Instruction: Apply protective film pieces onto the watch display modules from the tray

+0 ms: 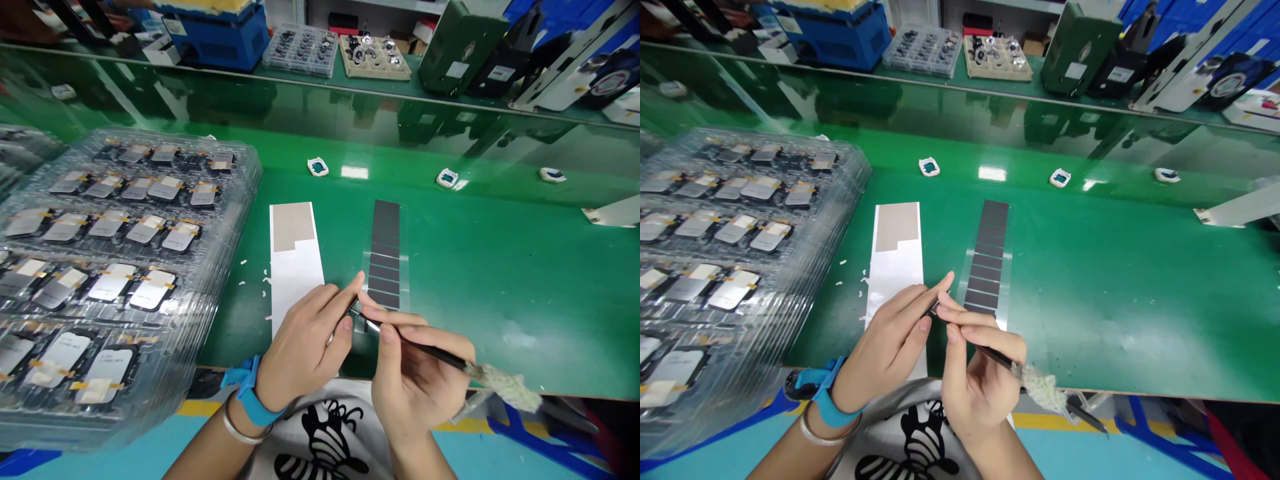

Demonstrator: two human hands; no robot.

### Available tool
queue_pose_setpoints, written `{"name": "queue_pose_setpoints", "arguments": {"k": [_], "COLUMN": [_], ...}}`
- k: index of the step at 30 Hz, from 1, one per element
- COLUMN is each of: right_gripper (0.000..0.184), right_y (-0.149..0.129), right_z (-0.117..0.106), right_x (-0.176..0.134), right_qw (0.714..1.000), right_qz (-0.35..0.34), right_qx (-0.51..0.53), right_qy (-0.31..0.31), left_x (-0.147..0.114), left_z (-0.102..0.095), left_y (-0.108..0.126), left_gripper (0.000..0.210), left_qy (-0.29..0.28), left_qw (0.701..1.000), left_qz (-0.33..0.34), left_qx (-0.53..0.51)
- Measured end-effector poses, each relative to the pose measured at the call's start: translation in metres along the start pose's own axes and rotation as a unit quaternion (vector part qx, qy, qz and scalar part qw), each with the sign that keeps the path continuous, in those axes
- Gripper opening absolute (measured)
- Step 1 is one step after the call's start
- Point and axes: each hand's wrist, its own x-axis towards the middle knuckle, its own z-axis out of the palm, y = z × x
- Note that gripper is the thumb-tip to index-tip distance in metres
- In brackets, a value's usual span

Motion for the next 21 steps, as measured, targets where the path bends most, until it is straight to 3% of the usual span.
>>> {"name": "queue_pose_setpoints", "arguments": {"k": [10, 21], "right_gripper": [0.021, 0.028], "right_y": [-0.0059, -0.0003], "right_z": [0.0029, 0.0011], "right_x": [0.0005, -0.0031], "right_qw": [0.998, 1.0], "right_qz": [0.033, 0.009], "right_qx": [-0.001, -0.009], "right_qy": [0.045, 0.006], "left_x": [0.0027, 0.0034], "left_z": [0.0004, 0.0022], "left_y": [0.0016, 0.0007], "left_gripper": [0.045, 0.05], "left_qy": [0.021, 0.026], "left_qw": [0.999, 0.997], "left_qz": [0.006, 0.006], "left_qx": [0.045, 0.069]}}
